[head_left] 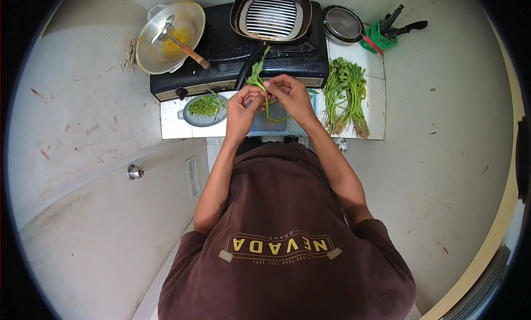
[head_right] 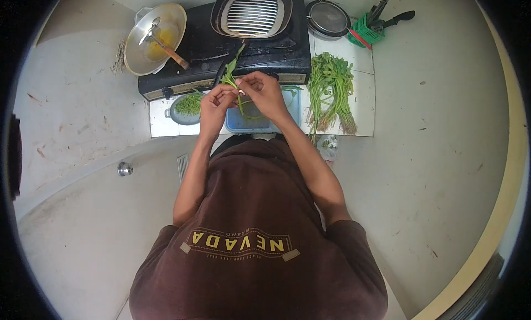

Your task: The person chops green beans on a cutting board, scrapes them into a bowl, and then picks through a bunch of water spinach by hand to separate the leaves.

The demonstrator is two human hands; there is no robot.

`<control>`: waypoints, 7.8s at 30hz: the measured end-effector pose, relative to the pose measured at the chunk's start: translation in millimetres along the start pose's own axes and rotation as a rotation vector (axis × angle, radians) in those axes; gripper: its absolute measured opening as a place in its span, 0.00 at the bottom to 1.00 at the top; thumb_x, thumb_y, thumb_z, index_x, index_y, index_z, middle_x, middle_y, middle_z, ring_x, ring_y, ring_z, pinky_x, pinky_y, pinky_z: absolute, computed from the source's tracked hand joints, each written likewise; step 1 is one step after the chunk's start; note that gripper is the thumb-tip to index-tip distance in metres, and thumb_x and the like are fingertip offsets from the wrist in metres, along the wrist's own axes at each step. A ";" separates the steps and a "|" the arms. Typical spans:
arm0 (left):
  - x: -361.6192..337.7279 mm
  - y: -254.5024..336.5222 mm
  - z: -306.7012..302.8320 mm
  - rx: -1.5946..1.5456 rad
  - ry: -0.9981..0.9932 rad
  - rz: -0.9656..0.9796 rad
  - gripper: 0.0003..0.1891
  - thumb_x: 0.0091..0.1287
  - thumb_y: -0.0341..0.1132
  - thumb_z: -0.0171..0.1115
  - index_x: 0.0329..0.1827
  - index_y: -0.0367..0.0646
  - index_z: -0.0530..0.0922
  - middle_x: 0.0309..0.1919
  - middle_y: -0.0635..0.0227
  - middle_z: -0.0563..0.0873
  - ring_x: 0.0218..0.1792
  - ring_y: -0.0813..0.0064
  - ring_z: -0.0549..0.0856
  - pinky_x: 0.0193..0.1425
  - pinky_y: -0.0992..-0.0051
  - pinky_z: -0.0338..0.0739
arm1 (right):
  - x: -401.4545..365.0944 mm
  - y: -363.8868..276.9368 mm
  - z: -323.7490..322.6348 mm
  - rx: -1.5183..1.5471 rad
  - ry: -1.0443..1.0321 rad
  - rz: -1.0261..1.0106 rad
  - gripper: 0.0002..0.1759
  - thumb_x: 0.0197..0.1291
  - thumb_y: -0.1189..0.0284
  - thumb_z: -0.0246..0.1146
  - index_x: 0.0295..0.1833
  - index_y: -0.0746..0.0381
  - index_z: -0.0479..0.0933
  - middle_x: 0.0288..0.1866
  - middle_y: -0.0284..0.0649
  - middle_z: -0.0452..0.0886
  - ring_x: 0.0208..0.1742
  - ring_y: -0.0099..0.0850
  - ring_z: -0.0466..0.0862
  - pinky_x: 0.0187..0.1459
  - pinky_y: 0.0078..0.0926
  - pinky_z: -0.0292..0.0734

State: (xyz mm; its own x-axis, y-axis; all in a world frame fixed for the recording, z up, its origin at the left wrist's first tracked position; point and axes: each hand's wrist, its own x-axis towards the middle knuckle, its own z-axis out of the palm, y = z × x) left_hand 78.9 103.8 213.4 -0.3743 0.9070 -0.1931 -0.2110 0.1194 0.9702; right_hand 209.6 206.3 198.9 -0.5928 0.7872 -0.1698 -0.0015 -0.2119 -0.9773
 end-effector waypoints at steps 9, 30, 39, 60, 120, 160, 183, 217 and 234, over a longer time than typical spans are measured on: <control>2.7 -2.3 -11.8 -0.077 0.008 -0.052 0.07 0.75 0.31 0.61 0.48 0.37 0.83 0.41 0.69 0.89 0.41 0.82 0.86 0.46 0.77 0.82 | 1.7 2.3 5.4 0.022 -0.040 -0.012 0.12 0.71 0.68 0.67 0.50 0.68 0.82 0.39 0.35 0.88 0.40 0.19 0.84 0.46 0.19 0.78; 0.3 -5.5 -27.2 -0.312 0.143 -0.117 0.09 0.78 0.35 0.60 0.54 0.42 0.80 0.41 0.71 0.86 0.41 0.84 0.82 0.47 0.80 0.77 | -64.5 103.7 -99.4 -0.601 0.365 -0.086 0.06 0.64 0.77 0.65 0.46 0.63 0.82 0.34 0.40 0.87 0.33 0.27 0.85 0.36 0.27 0.78; -3.0 -6.6 -9.9 -0.218 0.025 -0.144 0.10 0.78 0.37 0.60 0.55 0.42 0.80 0.45 0.70 0.85 0.42 0.81 0.80 0.50 0.77 0.75 | -73.4 191.1 -117.7 -0.640 0.368 0.113 0.10 0.62 0.76 0.65 0.49 0.63 0.83 0.38 0.46 0.87 0.36 0.39 0.88 0.42 0.34 0.82; -10.9 -2.1 48.0 0.183 -0.233 0.172 0.06 0.75 0.27 0.62 0.51 0.37 0.81 0.45 0.71 0.86 0.50 0.82 0.82 0.55 0.77 0.76 | -69.1 -30.9 -20.0 -0.463 0.417 -0.420 0.11 0.60 0.76 0.73 0.47 0.66 0.82 0.41 0.41 0.86 0.38 0.28 0.86 0.41 0.26 0.79; -28.8 14.6 70.8 0.088 -0.080 0.028 0.09 0.75 0.28 0.63 0.52 0.34 0.84 0.47 0.66 0.84 0.42 0.80 0.84 0.50 0.80 0.79 | -94.0 94.9 -104.9 -0.437 0.274 -0.120 0.11 0.67 0.72 0.67 0.52 0.64 0.80 0.47 0.41 0.83 0.38 0.32 0.84 0.37 0.29 0.78; 7.1 78.1 28.8 0.045 -0.609 -0.185 0.07 0.73 0.29 0.65 0.50 0.38 0.82 0.42 0.71 0.86 0.45 0.82 0.82 0.56 0.78 0.74 | -103.1 -83.1 -3.3 -0.786 0.568 -0.574 0.07 0.59 0.78 0.69 0.43 0.64 0.81 0.47 0.42 0.81 0.49 0.43 0.81 0.49 0.39 0.72; 25.4 33.1 5.1 -0.062 -0.511 -0.205 0.08 0.75 0.31 0.63 0.50 0.36 0.81 0.41 0.69 0.86 0.43 0.82 0.82 0.54 0.79 0.76 | -119.4 11.6 -3.1 -0.619 0.766 -0.201 0.04 0.61 0.79 0.66 0.42 0.65 0.80 0.40 0.43 0.83 0.41 0.40 0.82 0.45 0.35 0.76; 35.1 28.3 -7.5 0.099 -0.678 -0.081 0.06 0.74 0.26 0.64 0.50 0.34 0.83 0.42 0.67 0.89 0.45 0.80 0.85 0.55 0.79 0.77 | -103.1 -23.0 22.5 -0.311 0.735 -0.222 0.14 0.65 0.74 0.68 0.55 0.59 0.84 0.50 0.38 0.84 0.53 0.31 0.82 0.54 0.30 0.76; 26.4 56.4 15.4 0.513 -0.795 0.345 0.05 0.68 0.26 0.69 0.43 0.34 0.85 0.39 0.62 0.90 0.43 0.75 0.88 0.51 0.73 0.80 | -121.7 -43.3 18.9 -0.870 0.656 -0.380 0.06 0.57 0.75 0.71 0.40 0.62 0.83 0.42 0.37 0.84 0.47 0.37 0.81 0.50 0.34 0.69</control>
State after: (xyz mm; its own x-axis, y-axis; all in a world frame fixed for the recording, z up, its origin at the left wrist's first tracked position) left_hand 70.9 140.7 265.3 0.4092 0.9087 0.0824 0.2792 -0.2107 0.9368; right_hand 266.6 108.6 264.3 -0.1400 0.9185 0.3699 0.6167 0.3731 -0.6931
